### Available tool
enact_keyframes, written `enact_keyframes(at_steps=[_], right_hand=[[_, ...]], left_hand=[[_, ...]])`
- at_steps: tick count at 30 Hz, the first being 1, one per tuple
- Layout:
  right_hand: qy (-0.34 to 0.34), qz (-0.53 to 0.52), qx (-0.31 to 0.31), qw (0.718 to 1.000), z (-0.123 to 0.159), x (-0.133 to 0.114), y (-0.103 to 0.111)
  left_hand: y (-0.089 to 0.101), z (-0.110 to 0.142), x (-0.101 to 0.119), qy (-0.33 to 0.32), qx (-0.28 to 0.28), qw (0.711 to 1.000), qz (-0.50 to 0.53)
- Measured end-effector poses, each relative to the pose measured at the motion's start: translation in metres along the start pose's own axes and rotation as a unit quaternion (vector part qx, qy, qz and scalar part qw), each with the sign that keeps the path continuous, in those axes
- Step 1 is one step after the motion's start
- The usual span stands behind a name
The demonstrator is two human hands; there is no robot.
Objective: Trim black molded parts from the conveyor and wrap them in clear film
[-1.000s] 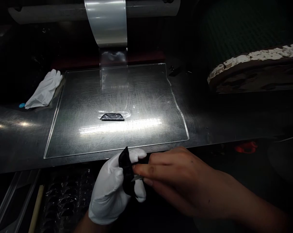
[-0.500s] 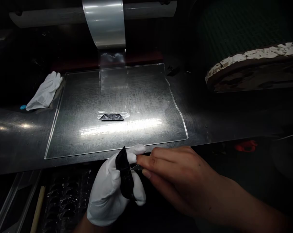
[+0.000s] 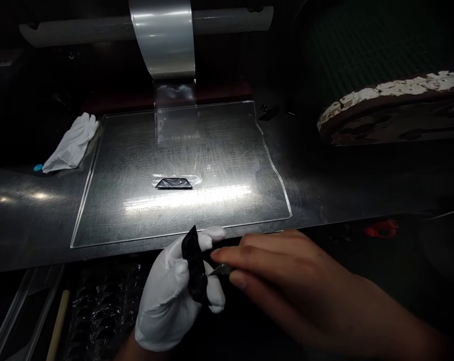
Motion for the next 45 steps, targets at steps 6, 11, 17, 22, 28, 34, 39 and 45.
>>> enact_keyframes(at_steps=[6, 11, 17, 22, 28, 34, 39, 45], right_hand=[[-0.022, 0.073, 0.040, 0.996, -0.005, 0.009, 0.023], [0.009, 0.172, 0.025, 0.985, -0.018, 0.004, 0.023], [0.023, 0.214, 0.011, 0.977, -0.024, -0.001, 0.021], [0.027, 0.240, 0.014, 0.970, -0.024, -0.001, 0.020], [0.035, 0.275, 0.022, 0.961, -0.025, -0.001, 0.018], [0.032, 0.294, 0.019, 0.955, -0.024, 0.003, 0.016], [0.039, 0.300, 0.027, 0.953, -0.024, 0.004, 0.015], [0.038, 0.203, 0.108, 0.973, -0.017, 0.008, 0.019]], left_hand=[[-0.002, 0.003, -0.002, 0.042, 0.022, 0.999, -0.025], [-0.006, 0.007, -0.003, 0.063, 0.012, 0.997, -0.030], [-0.006, 0.007, 0.001, 0.070, 0.042, 0.995, -0.057], [-0.005, 0.005, 0.001, 0.073, 0.054, 0.992, -0.088], [-0.003, 0.005, 0.002, 0.071, 0.080, 0.992, -0.070], [0.000, 0.006, 0.002, 0.093, 0.092, 0.988, -0.082], [0.002, 0.008, 0.002, 0.116, 0.108, 0.982, -0.105], [0.001, 0.006, 0.002, 0.103, 0.076, 0.991, -0.045]])
Point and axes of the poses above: each hand's wrist, its own z-axis away from the middle knuckle, its own y-axis out of the back of the hand, x = y × z, the point moved 7 cm from there along -z, towards the middle knuckle, and after that the axes turned 14 degrees about z, right-handed, at the moved point
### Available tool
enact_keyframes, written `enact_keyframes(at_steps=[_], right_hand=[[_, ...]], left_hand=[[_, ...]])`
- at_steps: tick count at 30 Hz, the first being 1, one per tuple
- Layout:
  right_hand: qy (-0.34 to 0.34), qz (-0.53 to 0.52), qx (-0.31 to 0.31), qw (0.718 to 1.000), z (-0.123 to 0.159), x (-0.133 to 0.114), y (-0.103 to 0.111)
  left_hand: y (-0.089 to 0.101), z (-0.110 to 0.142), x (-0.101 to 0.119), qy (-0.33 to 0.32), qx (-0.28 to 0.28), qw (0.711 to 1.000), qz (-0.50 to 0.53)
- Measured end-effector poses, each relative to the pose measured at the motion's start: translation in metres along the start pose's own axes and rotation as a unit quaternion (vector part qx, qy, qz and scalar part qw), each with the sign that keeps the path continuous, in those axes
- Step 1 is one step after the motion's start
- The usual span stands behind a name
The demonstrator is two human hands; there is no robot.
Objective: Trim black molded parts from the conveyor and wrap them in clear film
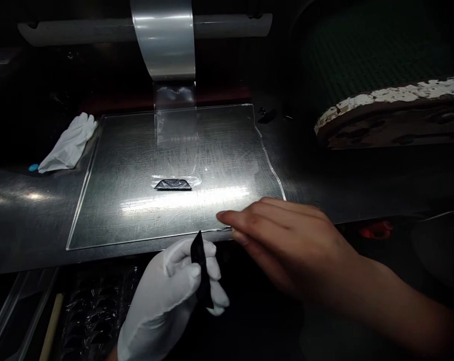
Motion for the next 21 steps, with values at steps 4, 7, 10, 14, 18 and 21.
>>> enact_keyframes(at_steps=[4, 7, 10, 14, 18, 21], right_hand=[[-0.056, -0.089, -0.019, 0.994, 0.005, 0.007, 0.000], [-0.045, -0.114, -0.093, 0.988, 0.005, 0.000, -0.003], [-0.041, -0.091, -0.124, 0.987, 0.003, -0.007, -0.002], [-0.027, -0.021, -0.120, 0.992, -0.003, -0.014, -0.003], [-0.010, 0.021, -0.122, 0.992, -0.007, -0.018, -0.006], [-0.009, 0.035, -0.144, 0.989, -0.006, -0.018, -0.010]], left_hand=[[0.002, 0.000, 0.006, -0.044, -0.009, 0.999, 0.026], [0.003, 0.001, 0.005, -0.040, -0.029, 0.998, 0.049], [0.003, 0.002, 0.005, -0.040, -0.031, 0.997, 0.050], [0.002, 0.003, 0.003, -0.038, -0.013, 0.998, 0.040], [0.002, 0.004, 0.005, -0.055, 0.006, 0.998, 0.029], [0.005, 0.006, 0.008, -0.072, 0.013, 0.997, 0.004]])
Point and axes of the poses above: each hand's wrist, its own z-axis away from the middle knuckle, its own y-axis out of the back of the hand, x = y × z, the point moved 7 cm from there along -z, towards the middle knuckle, and after that the axes turned 14 degrees about z, right-handed, at the moved point
